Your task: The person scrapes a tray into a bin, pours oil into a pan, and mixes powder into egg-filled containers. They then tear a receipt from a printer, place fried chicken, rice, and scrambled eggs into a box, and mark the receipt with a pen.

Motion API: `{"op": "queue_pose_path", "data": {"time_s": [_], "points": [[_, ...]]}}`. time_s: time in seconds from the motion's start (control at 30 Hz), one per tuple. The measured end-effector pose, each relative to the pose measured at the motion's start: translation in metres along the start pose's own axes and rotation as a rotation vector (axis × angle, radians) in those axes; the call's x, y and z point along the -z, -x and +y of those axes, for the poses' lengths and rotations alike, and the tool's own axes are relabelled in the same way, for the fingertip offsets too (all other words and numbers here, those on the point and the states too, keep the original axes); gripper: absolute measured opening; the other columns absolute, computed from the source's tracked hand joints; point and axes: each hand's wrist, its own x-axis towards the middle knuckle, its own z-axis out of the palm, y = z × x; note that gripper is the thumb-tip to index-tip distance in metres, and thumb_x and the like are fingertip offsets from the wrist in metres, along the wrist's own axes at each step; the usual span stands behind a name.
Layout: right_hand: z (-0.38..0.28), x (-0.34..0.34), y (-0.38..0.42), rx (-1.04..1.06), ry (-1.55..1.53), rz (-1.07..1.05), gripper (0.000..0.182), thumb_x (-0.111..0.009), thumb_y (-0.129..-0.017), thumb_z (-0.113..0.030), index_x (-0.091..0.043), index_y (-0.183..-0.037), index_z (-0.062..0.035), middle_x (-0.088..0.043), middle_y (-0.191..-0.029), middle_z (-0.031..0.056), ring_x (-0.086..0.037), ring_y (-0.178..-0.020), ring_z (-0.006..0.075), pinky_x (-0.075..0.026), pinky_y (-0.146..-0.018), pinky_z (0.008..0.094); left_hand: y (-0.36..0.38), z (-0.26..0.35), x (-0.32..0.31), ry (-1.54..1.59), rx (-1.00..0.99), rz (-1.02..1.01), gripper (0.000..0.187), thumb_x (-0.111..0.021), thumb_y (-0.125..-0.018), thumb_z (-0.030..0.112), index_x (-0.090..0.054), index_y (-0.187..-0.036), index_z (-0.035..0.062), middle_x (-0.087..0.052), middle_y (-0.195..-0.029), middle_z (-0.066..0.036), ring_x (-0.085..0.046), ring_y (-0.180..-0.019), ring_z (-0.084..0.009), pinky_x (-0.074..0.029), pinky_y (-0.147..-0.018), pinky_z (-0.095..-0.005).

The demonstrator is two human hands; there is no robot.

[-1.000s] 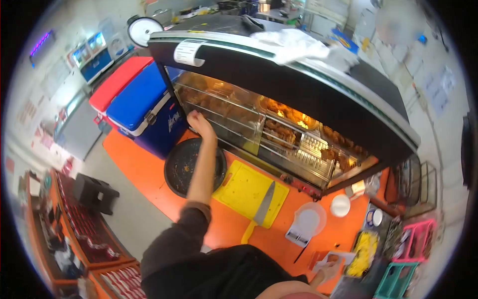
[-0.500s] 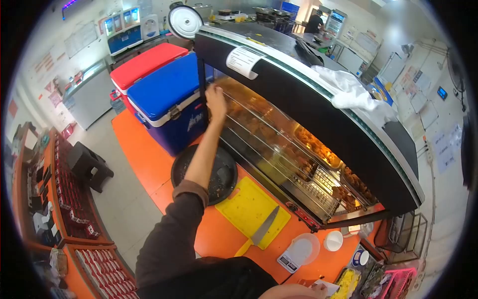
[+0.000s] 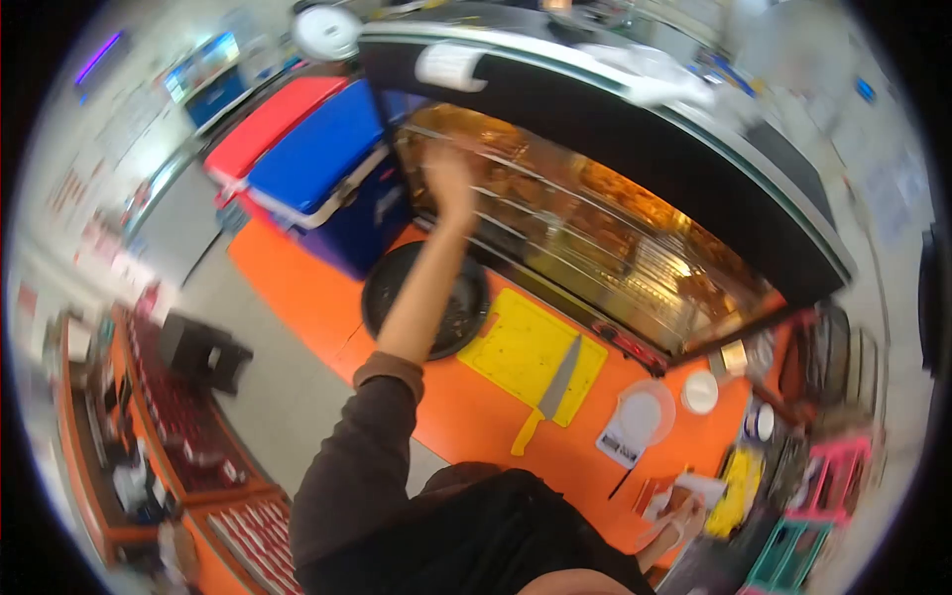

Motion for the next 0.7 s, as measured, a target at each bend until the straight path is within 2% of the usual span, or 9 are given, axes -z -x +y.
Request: {"op": "queue_pose_path", "data": {"time_s": [0.07, 0.17, 0.23, 0.27, 0.33, 0.4, 0.53, 0.57, 0.7], "points": [[0.032, 0.025, 0.004, -0.009, 0.087, -0.014, 0.022, -0.06, -0.085, -0.025, -0.068, -0.093, -0.0055, -0.067, -0.082, 0.0095, -0.063, -0.073, 0.0238, -0.05, -0.066, 0.0341, -0.05, -0.01, 0.019, -0.315, -0.161, 0.184, 0.026, -0.04, -0.094, 0.02, -0.055, -0.1, -0.0006, -0.058, -0.1, -0.012, -0.055, -0.094, -0.0236, -0.045, -0.083, -0.0375], [-0.015, 0.085, 0.039, -0.224, 0.028, -0.091, 0.024, -0.063, -0.084, -0.025, -0.068, -0.094, -0.0033, -0.068, -0.082, 0.0129, -0.063, -0.073, 0.0246, -0.049, -0.066, 0.0365, -0.061, 0.127, 0.039, 0.425, 0.53, 0.075, 0.046, -0.045, -0.095, 0.039, -0.05, -0.124, 0.0036, -0.053, -0.121, -0.013, -0.05, -0.107, -0.0238, -0.044, -0.089, -0.0406], [0.055, 0.09, 0.05, -0.192, 0.411, 0.082, 0.023, -0.061, -0.083, -0.022, -0.066, -0.09, -0.0011, -0.066, -0.088, 0.0191, -0.064, -0.08, 0.0322, -0.049, -0.07, 0.0407, -0.101, 0.078, 0.027, 0.346, 0.004, -0.23, 0.048, -0.055, -0.093, 0.026, -0.04, -0.131, 0.0017, -0.053, -0.122, -0.016, -0.051, -0.112, -0.0297, -0.047, -0.087, -0.0493], [0.061, 0.102, 0.057, -0.241, 0.357, 0.086, 0.022, -0.06, -0.082, -0.023, -0.066, -0.088, -0.0029, -0.065, -0.09, 0.0193, -0.063, -0.086, 0.0334, -0.049, -0.073, 0.0419, -0.132, 0.013, 0.02, 0.399, 0.105, -0.113, 0.063, -0.064, -0.086, 0.011, -0.028, -0.137, 0.0028, -0.052, -0.121, -0.02, -0.051, -0.113, -0.0283, -0.047, -0.091, -0.0446], [0.068, 0.115, 0.064, -0.312, 0.305, 0.094, 0.022, -0.059, -0.081, -0.024, -0.068, -0.088, -0.0057, -0.067, -0.086, 0.016, -0.066, -0.082, 0.0311, -0.05, -0.073, 0.0379, -0.073, 0.054, -0.003, 0.451, 0.048, -0.026, 0.078, -0.068, -0.076, -0.007, -0.024, -0.139, 0.0087, -0.05, -0.116, -0.019, -0.059, -0.092, -0.0249, -0.052, -0.079, -0.0376], [0.092, 0.125, 0.081, -0.338, 0.372, 0.128, 0.021, -0.059, -0.079, -0.023, -0.069, -0.088, -0.006, -0.067, -0.084, 0.0162, -0.066, -0.081, 0.0306, -0.05, -0.073, 0.0369, 0.034, 0.115, -0.02, 0.502, 0.206, -0.245, 0.057, -0.051, -0.09, 0.004, -0.025, -0.139, 0.0194, -0.044, -0.128, -0.019, -0.05, -0.11, -0.0267, -0.046, -0.092, -0.0378], [0.14, 0.14, 0.08, -0.444, 0.348, 0.007, 0.021, -0.059, -0.077, -0.023, -0.069, -0.089, -0.0088, -0.066, -0.087, 0.0183, -0.065, -0.083, 0.0324, -0.05, -0.075, 0.0388, 0.221, 0.137, -0.069, 0.539, 0.582, -0.642, 0.024, -0.052, -0.09, 0.009, -0.062, -0.11, 0.0024, -0.061, -0.114, -0.009, -0.054, -0.107, -0.0196, -0.043, -0.094, -0.0328], [0.162, 0.139, 0.076, -0.453, 0.363, -0.004, 0.022, -0.06, -0.077, -0.024, -0.07, -0.09, -0.0096, -0.067, -0.09, 0.0173, -0.065, -0.086, 0.0325, -0.05, -0.078, 0.0392, 0.263, 0.179, -0.078, 0.339, 0.317, -0.866, 0.028, -0.051, -0.09, 0.005, -0.06, -0.116, 0.0031, -0.059, -0.119, -0.007, -0.055, -0.103, -0.0164, -0.042, -0.091, -0.0284], [0.219, 0.138, 0.01, -0.544, 0.28, -0.107, 0.028, -0.059, -0.08, -0.026, -0.069, -0.099, -0.0076, -0.069, -0.095, 0.013, -0.066, -0.087, 0.0251, -0.049, -0.08, 0.0334, 0.34, 0.312, -0.112, 0.661, 0.506, -1.147, 0.053, -0.056, -0.082, -0.009, -0.044, -0.133, 0.002, -0.041, -0.138, -0.008, -0.057, -0.105, -0.016, -0.052, -0.084, -0.0251]]}}
